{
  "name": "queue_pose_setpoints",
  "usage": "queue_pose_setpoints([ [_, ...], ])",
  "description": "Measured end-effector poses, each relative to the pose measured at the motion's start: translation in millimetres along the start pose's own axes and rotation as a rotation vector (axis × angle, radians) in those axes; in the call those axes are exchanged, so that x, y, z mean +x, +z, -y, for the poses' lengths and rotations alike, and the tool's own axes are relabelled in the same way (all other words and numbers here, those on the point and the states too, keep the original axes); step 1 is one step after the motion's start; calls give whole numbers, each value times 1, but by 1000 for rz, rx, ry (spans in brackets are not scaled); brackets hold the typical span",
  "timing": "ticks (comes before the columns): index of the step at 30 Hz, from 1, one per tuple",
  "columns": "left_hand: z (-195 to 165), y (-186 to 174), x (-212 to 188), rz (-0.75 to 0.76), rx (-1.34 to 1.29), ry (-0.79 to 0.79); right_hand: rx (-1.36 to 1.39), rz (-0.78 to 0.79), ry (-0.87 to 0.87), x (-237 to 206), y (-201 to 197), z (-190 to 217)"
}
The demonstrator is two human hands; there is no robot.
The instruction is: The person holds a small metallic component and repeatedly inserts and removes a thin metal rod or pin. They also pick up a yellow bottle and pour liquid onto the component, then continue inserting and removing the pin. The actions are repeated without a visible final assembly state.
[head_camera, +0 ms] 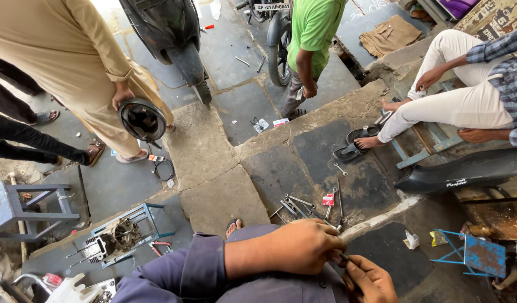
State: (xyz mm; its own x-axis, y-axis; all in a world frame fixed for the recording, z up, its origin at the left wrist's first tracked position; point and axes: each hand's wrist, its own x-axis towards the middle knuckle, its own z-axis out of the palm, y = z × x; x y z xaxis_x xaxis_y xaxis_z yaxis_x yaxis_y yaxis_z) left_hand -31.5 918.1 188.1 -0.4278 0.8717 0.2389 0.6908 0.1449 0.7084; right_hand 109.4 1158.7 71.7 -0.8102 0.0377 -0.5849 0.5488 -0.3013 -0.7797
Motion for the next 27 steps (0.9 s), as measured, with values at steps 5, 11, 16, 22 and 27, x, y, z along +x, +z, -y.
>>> queue_pose_setpoints([
  [5,9,-9,1,265,-198,-231,-601,-210,-305,-16,28,7],
  [11,19,-22,21,617,-229,-209,-903,-189,-610,-23,36,9],
  [16,1,-16,16,164,64,-6,-143,-37,-99,-4,7,-5],
  [22,-9,-15,5,-116,113,224,461,280,85,-3,-14,-10],
  [27,-1,-13,3,163,-263,-127,22,87,-42,-21,9,-4],
])
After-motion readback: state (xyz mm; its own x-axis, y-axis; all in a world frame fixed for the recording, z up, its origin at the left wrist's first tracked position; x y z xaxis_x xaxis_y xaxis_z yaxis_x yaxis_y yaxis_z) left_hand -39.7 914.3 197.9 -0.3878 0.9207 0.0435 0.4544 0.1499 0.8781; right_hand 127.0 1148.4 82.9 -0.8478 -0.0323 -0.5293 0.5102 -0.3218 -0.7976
